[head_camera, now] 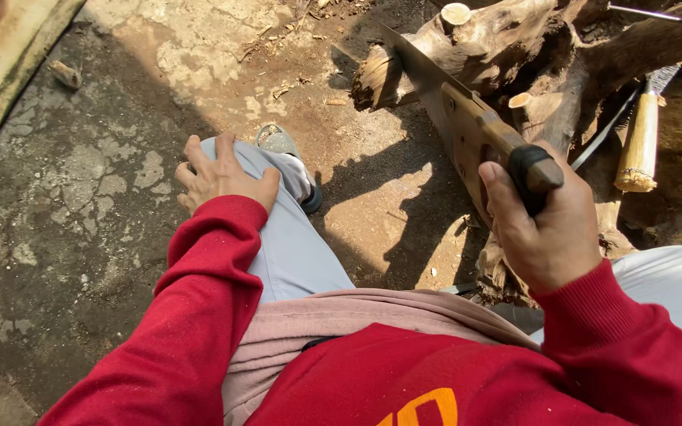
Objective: The person sits on the ground and saws a branch or root wood with a hand saw, repeatedly drawing the saw back and forth through the wood while steadying it with their leg and other hand.
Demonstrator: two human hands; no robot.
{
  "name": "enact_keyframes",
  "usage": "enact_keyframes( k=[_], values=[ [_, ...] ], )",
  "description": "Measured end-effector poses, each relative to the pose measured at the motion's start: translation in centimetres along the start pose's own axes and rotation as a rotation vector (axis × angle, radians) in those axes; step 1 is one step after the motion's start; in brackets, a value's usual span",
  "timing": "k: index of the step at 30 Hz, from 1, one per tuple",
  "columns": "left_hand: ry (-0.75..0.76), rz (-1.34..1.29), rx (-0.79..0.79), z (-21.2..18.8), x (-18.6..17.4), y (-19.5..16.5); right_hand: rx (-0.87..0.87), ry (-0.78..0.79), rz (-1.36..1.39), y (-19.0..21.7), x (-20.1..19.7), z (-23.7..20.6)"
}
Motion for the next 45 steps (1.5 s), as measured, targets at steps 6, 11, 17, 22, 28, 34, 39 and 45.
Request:
enact_keyframes(
  k=[6,11,17,22,28,34,39,45],
  values=[
    [0.069,-0.012,-0.007,-0.1,0.6,-0.9,0.083,0.053,-0.032,-1.4,3.6,9.1],
    [0.085,0.005,-0.045,0.4,0.2,0.1,-0.191,0.038,-0.013,0.5,7.6,15.7],
    [0.032,-0.029,-0.006,-0.1,-0.3,-0.1,0.072,0.094,0.061,1.8,0.6,3.3],
    [0.073,0.011,-0.004,0.3,0.3,-1.0,0.001,0.077,-0.076,2.6,0.5,6.4],
    [0.096,0.045,-0.06,0.5,0.1,0.2,0.08,0.176,0.184,-0.3,8.2,17.2],
    [0.099,-0.002,-0.038,0.4,-0.2,0.2,0.131,0.153,0.056,2.0,1.8,7.3],
    [0.072,-0.012,-0.007,0.3,-0.3,-0.9,0.225,0.116,0.134,3.2,-1.2,6.0],
    [0.089,0.009,-0.044,0.9,-0.3,-0.3,0.094,0.171,0.135,1.7,6.5,16.4]
  ],
)
Point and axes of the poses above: each hand's wrist, its own z-axis towards the middle knuckle, its own x-axis out of the palm, y = z × x, the point moved 9 cm from there along z, towards the middle knuckle, and after that the axes turned 2 degrees about -x, right-handed, at the moved point
